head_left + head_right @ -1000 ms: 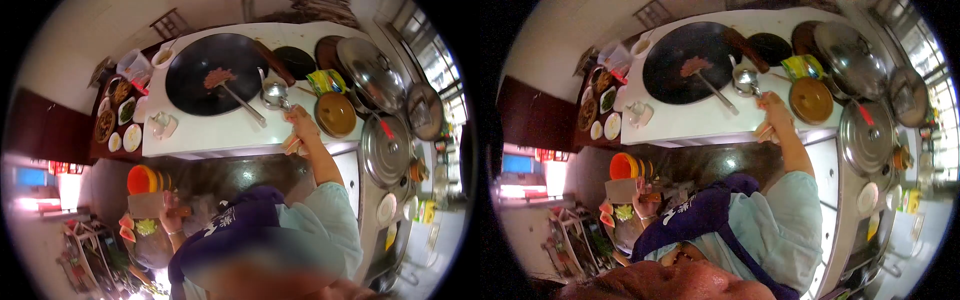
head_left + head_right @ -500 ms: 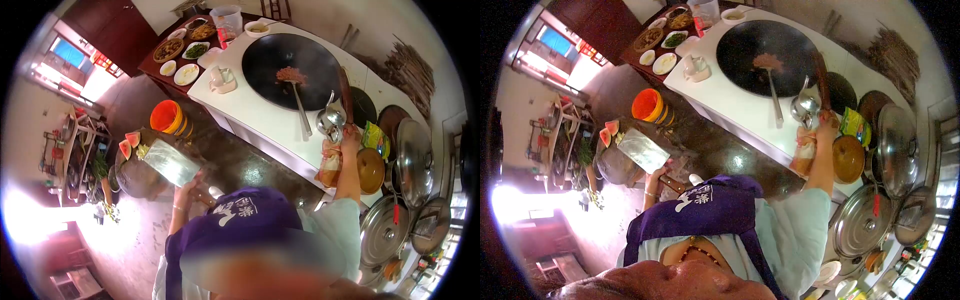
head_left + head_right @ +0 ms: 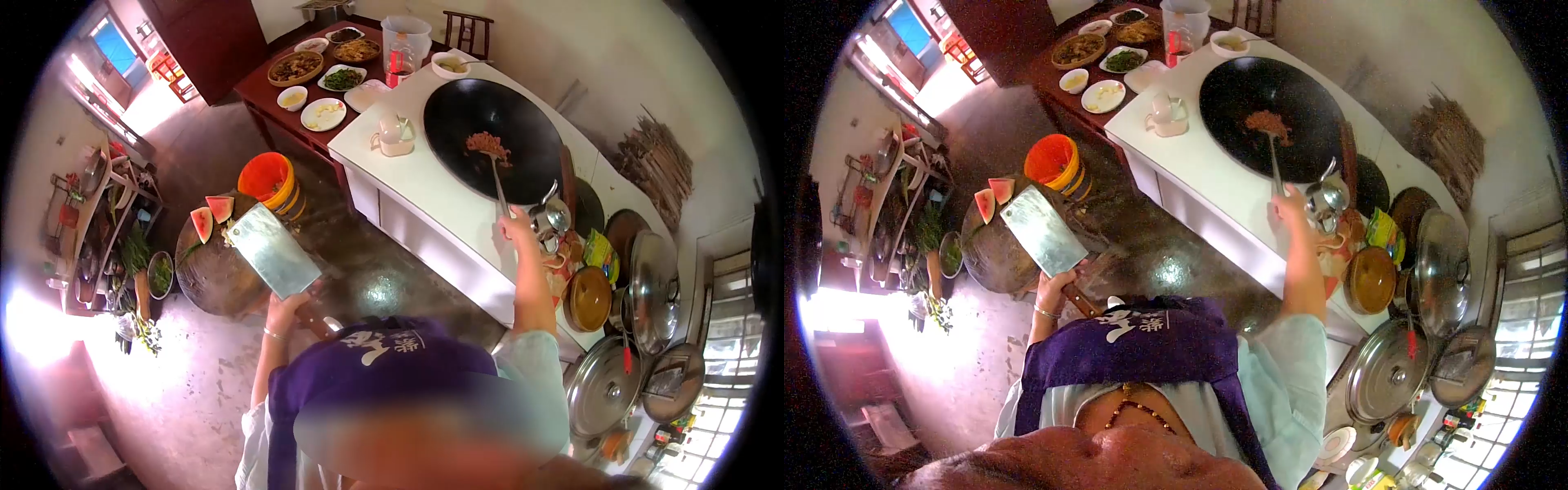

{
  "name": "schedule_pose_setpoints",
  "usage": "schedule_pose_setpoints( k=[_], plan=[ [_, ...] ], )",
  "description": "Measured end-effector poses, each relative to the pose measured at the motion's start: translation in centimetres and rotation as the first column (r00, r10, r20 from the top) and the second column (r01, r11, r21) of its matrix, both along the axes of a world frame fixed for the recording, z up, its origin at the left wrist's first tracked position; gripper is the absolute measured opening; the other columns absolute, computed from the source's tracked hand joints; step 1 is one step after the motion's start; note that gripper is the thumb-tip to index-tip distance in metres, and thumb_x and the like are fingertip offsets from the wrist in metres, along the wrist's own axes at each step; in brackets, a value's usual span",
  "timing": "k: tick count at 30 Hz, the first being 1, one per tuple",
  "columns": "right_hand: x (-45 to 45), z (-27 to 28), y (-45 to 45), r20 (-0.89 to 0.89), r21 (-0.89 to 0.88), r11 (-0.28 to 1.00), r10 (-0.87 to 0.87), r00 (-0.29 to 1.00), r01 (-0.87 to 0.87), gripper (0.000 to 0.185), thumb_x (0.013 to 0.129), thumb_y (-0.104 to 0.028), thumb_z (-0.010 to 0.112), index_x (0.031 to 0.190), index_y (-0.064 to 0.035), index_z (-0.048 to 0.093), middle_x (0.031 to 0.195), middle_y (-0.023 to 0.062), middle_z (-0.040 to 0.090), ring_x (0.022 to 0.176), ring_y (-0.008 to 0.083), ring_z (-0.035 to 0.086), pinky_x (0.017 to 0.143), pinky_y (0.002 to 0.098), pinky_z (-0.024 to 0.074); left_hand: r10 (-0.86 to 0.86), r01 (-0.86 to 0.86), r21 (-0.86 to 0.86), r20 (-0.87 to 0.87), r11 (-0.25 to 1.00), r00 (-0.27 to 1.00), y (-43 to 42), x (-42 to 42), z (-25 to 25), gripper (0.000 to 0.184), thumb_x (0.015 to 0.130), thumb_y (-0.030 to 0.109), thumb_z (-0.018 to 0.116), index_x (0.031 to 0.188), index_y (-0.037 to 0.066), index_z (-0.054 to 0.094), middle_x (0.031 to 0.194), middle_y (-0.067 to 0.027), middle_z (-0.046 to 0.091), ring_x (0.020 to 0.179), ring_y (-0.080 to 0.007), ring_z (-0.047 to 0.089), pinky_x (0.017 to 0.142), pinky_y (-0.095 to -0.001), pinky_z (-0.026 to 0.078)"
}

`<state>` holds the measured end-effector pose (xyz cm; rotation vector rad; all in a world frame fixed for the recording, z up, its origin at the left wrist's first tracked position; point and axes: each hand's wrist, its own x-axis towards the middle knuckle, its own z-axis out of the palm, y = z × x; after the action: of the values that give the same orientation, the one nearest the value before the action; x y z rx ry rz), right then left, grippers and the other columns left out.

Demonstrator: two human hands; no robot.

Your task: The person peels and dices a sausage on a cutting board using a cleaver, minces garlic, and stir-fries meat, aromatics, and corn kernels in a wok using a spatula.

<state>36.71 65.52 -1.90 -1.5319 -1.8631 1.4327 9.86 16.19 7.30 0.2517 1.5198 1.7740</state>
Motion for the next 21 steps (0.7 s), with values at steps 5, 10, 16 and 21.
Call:
schedule_pose_setpoints(
  k=[5, 10, 16, 21],
  plan=[
    [-5.4, -2.4, 5.5, -0.161, -0.131, 0.989, -0.089, 0.983, 0.068, 0.036, 0.083, -0.005, 0.052, 0.119, 0.0021, 0.054, 0.068, 0.0113, 0.056, 0.045, 0.021, 0.054, 0.038, 0.0349, 0.041, 0.103, -0.101, 0.021, -0.073, 0.995, 0.992, -3.1, 0.1, 0.8, 0.035, 0.073, -0.002, 0.055, 0.108, -0.007, 0.059, 0.101, -0.0157, 0.067, 0.09, -0.0224, 0.064, 0.078, -0.0305, 0.051],
    [-6.9, -8.6, 12.1, -0.175, 0.118, 0.978, -0.15, 0.973, 0.172, 0.058, 0.091, -0.007, 0.048, 0.145, -0.0085, 0.026, 0.067, 0.0035, 0.048, 0.045, 0.011, 0.042, 0.037, 0.0276, 0.0334, 0.242, -0.244, -0.015, -0.069, 0.97, 0.968, -6.1, 1.0, -0.1, 0.033, 0.072, -0.002, 0.055, 0.105, -0.007, 0.059, 0.097, -0.0146, 0.067, 0.088, -0.0217, 0.063, 0.079, -0.0301, 0.049],
    [-6.4, -3.6, 10.6, -0.06, 0.054, 0.989, -0.135, 0.989, 0.138, 0.048, 0.089, -0.005, 0.049, 0.136, -0.0079, 0.04, 0.058, 0.001, 0.042, 0.04, 0.0109, 0.038, 0.036, 0.027, 0.0309, 0.35, -0.35, 0.006, -0.049, 0.937, 0.936, -5.9, 2.8, 0.4, 0.038, 0.071, -0.002, 0.054, 0.109, -0.007, 0.055, 0.095, -0.0158, 0.065, 0.089, -0.0239, 0.063, 0.078, -0.0315, 0.05],
    [0.3, 0.6, 3.6, -0.061, 0.031, 0.999, -0.037, 0.997, 0.039, 0.037, 0.088, -0.006, 0.05, 0.125, -0.0029, 0.05, 0.061, 0.0028, 0.047, 0.042, 0.0104, 0.041, 0.036, 0.0276, 0.0314, 0.264, -0.263, 0.027, -0.033, 0.964, 0.964, -4.8, 2.5, -0.3, 0.04, 0.072, -0.002, 0.054, 0.112, -0.005, 0.054, 0.097, -0.0144, 0.064, 0.091, -0.0241, 0.063, 0.076, -0.0306, 0.05]
  ],
)
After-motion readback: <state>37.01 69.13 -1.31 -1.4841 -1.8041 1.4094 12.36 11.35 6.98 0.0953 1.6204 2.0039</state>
